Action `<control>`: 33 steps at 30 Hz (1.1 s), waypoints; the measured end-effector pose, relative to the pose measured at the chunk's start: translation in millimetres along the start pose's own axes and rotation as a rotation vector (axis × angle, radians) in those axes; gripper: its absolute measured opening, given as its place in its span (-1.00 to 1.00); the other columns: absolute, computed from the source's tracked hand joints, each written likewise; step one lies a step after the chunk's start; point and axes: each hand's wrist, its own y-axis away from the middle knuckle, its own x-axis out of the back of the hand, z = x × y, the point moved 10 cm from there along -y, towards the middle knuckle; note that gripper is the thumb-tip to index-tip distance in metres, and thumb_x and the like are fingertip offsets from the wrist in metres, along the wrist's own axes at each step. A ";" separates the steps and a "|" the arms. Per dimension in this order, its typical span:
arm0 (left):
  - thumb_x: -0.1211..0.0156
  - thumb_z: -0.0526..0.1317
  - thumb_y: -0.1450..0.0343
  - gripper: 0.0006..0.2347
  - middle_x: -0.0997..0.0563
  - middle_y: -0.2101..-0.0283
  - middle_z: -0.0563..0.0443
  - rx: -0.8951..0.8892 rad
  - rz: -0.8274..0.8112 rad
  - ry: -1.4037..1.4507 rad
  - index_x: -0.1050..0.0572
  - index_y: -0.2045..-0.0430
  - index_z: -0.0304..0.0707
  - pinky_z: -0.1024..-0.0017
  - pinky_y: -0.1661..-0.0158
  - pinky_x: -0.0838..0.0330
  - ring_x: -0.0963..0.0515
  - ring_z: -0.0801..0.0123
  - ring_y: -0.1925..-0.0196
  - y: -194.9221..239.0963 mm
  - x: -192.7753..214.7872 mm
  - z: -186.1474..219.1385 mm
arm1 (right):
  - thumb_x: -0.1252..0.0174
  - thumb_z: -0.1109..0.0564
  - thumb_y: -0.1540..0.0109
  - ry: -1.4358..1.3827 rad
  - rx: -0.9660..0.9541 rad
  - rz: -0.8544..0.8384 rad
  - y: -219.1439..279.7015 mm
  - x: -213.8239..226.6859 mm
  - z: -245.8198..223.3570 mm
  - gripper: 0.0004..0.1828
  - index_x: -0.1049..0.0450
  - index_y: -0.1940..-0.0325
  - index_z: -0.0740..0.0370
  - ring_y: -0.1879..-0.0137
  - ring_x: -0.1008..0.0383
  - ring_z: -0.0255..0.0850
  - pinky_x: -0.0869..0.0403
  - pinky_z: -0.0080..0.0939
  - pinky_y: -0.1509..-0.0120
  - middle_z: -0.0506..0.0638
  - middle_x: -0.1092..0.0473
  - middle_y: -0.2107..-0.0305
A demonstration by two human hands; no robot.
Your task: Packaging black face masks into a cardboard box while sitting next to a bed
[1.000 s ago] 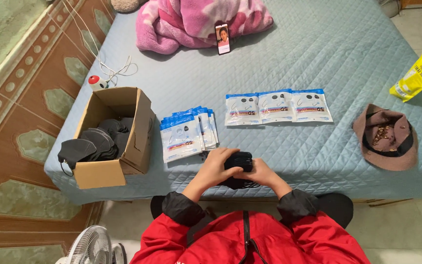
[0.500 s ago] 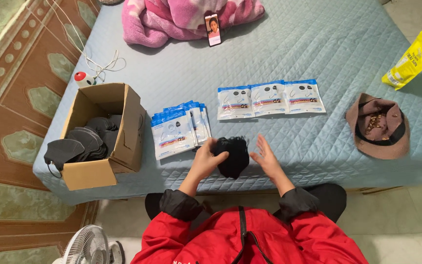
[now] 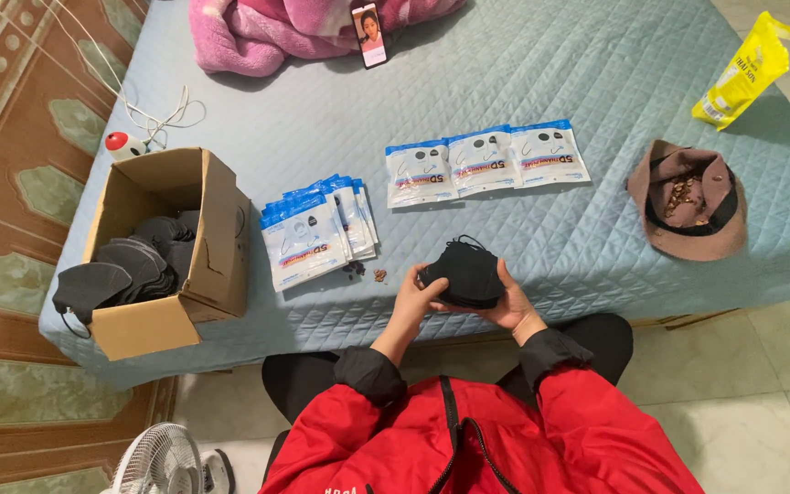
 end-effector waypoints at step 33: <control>-0.28 0.01 -0.41 -0.42 -0.51 0.01 -0.17 -0.302 0.162 -0.962 -0.32 -0.31 -0.24 0.19 0.16 -0.52 -0.64 0.15 0.19 -37.2 -50.6 62.9 | -0.30 0.08 -0.26 0.255 0.156 0.048 -69.4 60.5 -86.5 -0.59 -0.50 -0.15 0.31 -0.09 -0.56 0.26 -0.51 0.59 -0.09 0.34 -0.52 0.03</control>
